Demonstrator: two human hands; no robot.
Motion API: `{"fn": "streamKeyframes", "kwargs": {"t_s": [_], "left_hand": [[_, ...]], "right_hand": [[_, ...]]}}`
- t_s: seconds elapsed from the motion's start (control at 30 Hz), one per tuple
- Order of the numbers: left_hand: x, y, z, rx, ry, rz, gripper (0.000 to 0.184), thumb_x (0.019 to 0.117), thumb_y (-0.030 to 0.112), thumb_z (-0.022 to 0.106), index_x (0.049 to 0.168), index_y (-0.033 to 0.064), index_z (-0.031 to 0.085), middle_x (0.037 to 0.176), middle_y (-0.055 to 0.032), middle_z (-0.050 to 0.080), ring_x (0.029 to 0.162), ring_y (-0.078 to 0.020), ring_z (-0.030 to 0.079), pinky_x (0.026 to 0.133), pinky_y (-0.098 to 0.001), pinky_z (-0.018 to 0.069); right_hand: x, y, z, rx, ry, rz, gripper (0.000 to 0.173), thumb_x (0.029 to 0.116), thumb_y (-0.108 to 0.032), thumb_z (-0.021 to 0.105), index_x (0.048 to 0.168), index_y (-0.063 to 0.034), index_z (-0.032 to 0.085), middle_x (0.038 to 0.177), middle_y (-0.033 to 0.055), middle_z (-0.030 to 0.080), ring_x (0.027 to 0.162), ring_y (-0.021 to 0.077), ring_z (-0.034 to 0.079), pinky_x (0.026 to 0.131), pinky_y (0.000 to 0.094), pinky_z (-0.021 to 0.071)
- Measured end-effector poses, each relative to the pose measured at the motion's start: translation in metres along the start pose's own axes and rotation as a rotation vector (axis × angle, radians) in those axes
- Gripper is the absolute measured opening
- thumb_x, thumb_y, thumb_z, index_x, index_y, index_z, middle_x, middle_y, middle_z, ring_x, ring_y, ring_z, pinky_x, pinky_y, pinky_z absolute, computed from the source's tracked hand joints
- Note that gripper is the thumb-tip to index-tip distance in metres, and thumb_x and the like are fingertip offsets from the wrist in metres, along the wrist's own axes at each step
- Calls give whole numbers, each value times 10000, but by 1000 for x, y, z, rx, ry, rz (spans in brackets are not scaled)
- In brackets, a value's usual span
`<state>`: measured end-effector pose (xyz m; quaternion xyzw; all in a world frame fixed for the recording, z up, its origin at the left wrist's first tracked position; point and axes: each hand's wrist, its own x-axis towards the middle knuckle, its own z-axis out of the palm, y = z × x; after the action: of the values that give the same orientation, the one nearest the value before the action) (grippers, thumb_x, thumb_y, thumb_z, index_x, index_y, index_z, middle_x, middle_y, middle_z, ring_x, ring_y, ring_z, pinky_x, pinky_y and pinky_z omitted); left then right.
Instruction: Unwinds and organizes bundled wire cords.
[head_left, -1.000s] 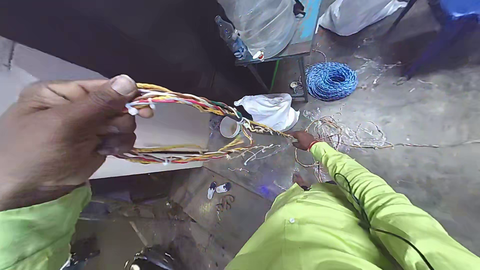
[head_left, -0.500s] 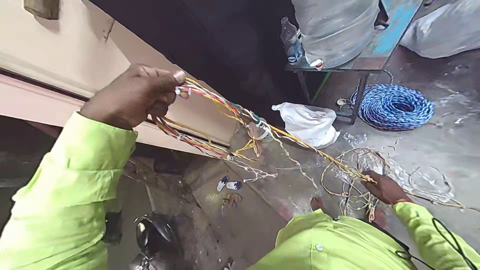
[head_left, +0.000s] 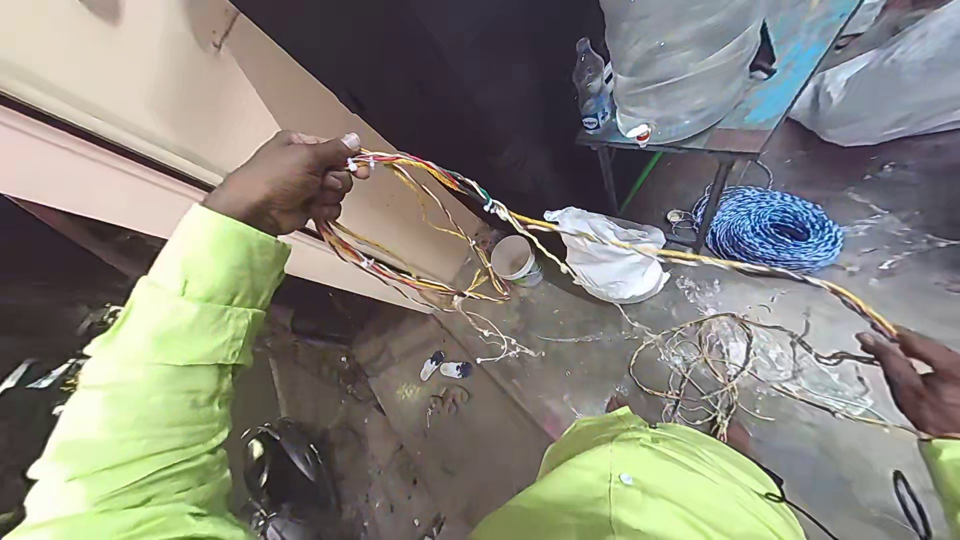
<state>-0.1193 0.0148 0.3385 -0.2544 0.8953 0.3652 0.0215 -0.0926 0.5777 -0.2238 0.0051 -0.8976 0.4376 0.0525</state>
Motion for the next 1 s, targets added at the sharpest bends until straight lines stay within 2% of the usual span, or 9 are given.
{"fn": "streamKeyframes", "kwargs": {"t_s": [0.07,0.17,0.27,0.4,0.47,0.6,0.77,0.87,1.0], "left_hand": [[4,-14,8,-58,-5,-29,377,1100,386,406,895,151,618,524,102,383,389,-12,315,370,-172,312],[7,-34,28,-172,-6,-63,370,1108,391,384,923,160,607,556,106,423,404,-5,340,384,-168,340],[14,-52,48,-284,-25,-44,362,1106,399,392,972,160,629,584,106,441,433,-10,370,416,-171,367],[22,-75,77,-349,-102,16,191,1060,280,535,991,151,657,587,110,448,461,-8,408,467,-172,419],[25,-83,90,-372,-123,21,123,1035,216,589,992,131,667,603,94,488,476,-18,445,483,-179,451],[31,-94,109,-337,-142,36,132,1043,222,579,1004,134,670,647,84,534,519,-26,489,508,-191,466],[39,-110,129,-225,-178,87,185,1075,244,530,1066,99,644,696,72,611,523,-32,539,508,-197,502],[41,-121,144,-197,-189,86,255,1091,288,492,1052,81,635,679,67,618,509,-38,541,512,-211,508],[40,-126,167,-201,-223,97,326,1095,346,477,929,101,613,633,61,583,491,-51,521,501,-227,493]], "right_hand": [[6,-24,-12,-7,-26,-122,573,1059,-447,489,1195,75,682,1073,335,693,957,477,695,902,632,519],[1,-77,-19,18,-32,-252,533,1046,-424,540,1155,71,703,994,334,700,874,465,695,824,618,533],[-11,-138,-15,57,-44,-378,471,1037,-381,578,1161,51,717,875,289,699,705,373,667,671,522,545],[-33,-194,2,172,-147,-438,422,1006,-346,558,1170,5,726,802,185,690,622,234,606,577,414,511],[-43,-210,10,240,-216,-430,415,995,-331,518,1191,-32,730,791,116,674,617,143,567,562,332,490],[-56,-233,15,312,-293,-416,410,992,-293,471,1196,-39,720,814,62,673,649,71,562,588,272,489],[-65,-249,12,311,-335,-418,392,1042,-308,491,1249,-67,721,944,55,742,775,77,677,719,292,586],[-65,-254,12,263,-337,-465,379,1033,-311,503,1212,-79,743,895,45,742,738,98,674,688,311,580],[-62,-265,13,203,-376,-518,343,1023,-324,522,1164,-130,767,915,48,696,756,134,662,649,322,565]]}}
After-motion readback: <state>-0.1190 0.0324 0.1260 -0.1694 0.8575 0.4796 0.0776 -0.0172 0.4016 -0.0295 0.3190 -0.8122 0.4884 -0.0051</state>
